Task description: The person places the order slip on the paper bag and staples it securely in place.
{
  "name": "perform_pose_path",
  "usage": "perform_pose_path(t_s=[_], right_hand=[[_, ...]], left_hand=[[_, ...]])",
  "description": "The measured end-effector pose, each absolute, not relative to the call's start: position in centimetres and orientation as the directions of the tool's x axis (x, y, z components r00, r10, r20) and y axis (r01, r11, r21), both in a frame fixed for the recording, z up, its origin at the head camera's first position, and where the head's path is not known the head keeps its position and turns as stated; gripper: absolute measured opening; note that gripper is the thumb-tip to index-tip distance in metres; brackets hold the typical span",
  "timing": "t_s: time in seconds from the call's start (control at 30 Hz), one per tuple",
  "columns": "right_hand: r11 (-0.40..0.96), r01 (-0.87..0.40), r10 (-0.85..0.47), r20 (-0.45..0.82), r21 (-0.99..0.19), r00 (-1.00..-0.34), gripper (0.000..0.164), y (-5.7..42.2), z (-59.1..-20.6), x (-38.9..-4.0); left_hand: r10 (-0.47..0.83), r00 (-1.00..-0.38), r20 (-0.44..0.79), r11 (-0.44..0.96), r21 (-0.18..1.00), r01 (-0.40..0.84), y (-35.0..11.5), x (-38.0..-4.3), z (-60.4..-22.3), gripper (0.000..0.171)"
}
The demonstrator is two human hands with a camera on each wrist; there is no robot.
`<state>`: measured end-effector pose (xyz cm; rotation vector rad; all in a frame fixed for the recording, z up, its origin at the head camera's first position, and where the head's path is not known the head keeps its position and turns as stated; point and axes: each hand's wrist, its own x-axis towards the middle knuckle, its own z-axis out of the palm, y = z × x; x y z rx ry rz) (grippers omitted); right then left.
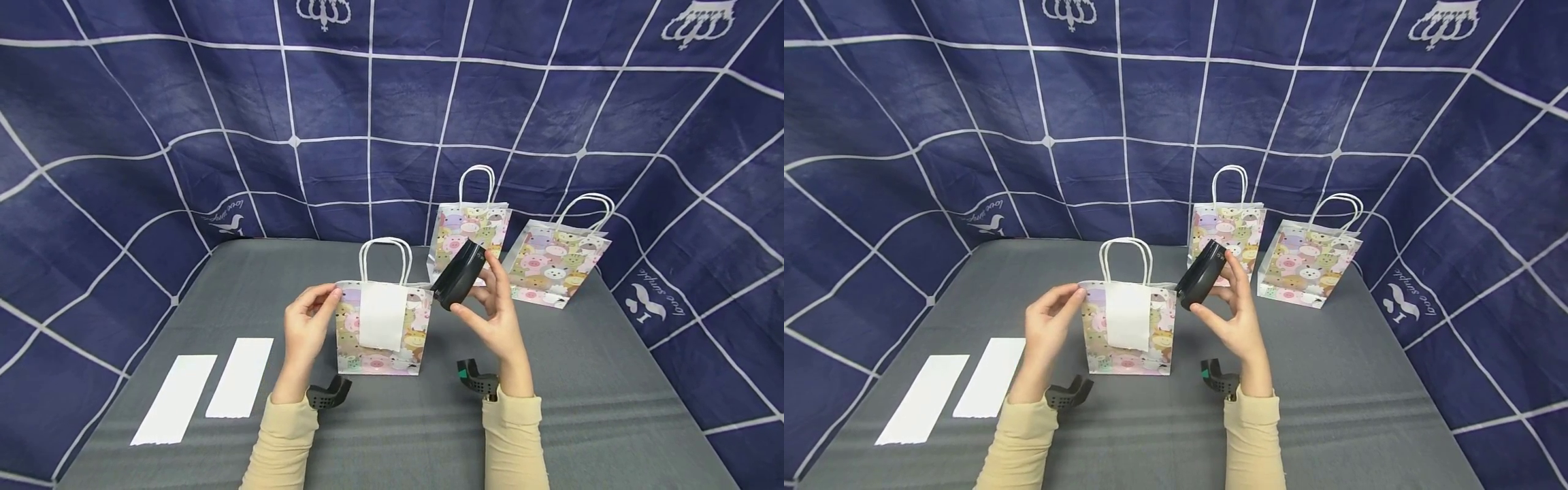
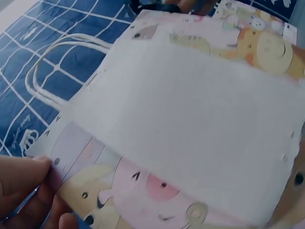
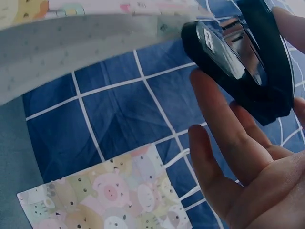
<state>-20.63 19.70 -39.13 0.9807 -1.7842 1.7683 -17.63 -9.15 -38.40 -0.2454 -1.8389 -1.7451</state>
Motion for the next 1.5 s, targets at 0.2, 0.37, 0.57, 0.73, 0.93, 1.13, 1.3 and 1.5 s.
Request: perform_pose_path(t_s=[0.2,0.37,0.57,0.73,0.93,1.13,1.3,1.5], right_hand=[[-0.046,-0.696,-0.21,0.688,-0.716,-0.694,0.094,19.9,-39.4,-20.7],[-0.057,-0.678,-0.221,0.671,-0.733,-0.708,0.098,20.1,-39.7,-21.1],[-0.079,-0.642,-0.23,0.64,-0.763,-0.733,0.094,20.3,-40.5,-21.6],[-0.102,-0.603,-0.245,0.608,-0.791,-0.755,0.092,20.3,-41.2,-22.0],[-0.085,-0.574,-0.246,0.575,-0.815,-0.78,0.093,20.3,-41.8,-22.4],[0.007,-0.521,-0.248,0.504,-0.853,-0.827,0.091,20.0,-41.6,-22.2],[0.075,-0.461,-0.262,0.429,-0.884,-0.865,0.089,19.5,-40.7,-21.5],[0.083,-0.415,-0.311,0.372,-0.906,-0.874,0.088,19.3,-40.8,-21.5]], left_hand=[[-0.373,-0.814,0.446,0.025,0.882,0.471,-8.7,-18.1,-38.9,0.015],[-0.422,-0.813,0.402,-0.004,0.896,0.445,-8.5,-18.5,-39.1,0.017],[-0.452,-0.79,0.414,0.007,0.887,0.461,-8.8,-19.0,-39.1,0.018],[-0.465,-0.787,0.405,-0.012,0.886,0.463,-9.3,-20.2,-39.9,0.019],[-0.485,-0.779,0.397,-0.037,0.881,0.473,-10.2,-21.9,-41.0,0.02],[-0.492,-0.774,0.398,-0.072,0.868,0.492,-11.3,-23.3,-41.1,0.023],[-0.514,-0.764,0.39,-0.094,0.859,0.503,-12.2,-24.3,-40.7,0.015],[-0.536,-0.764,0.358,-0.096,0.874,0.477,-13.5,-25.5,-40.5,0.015]])
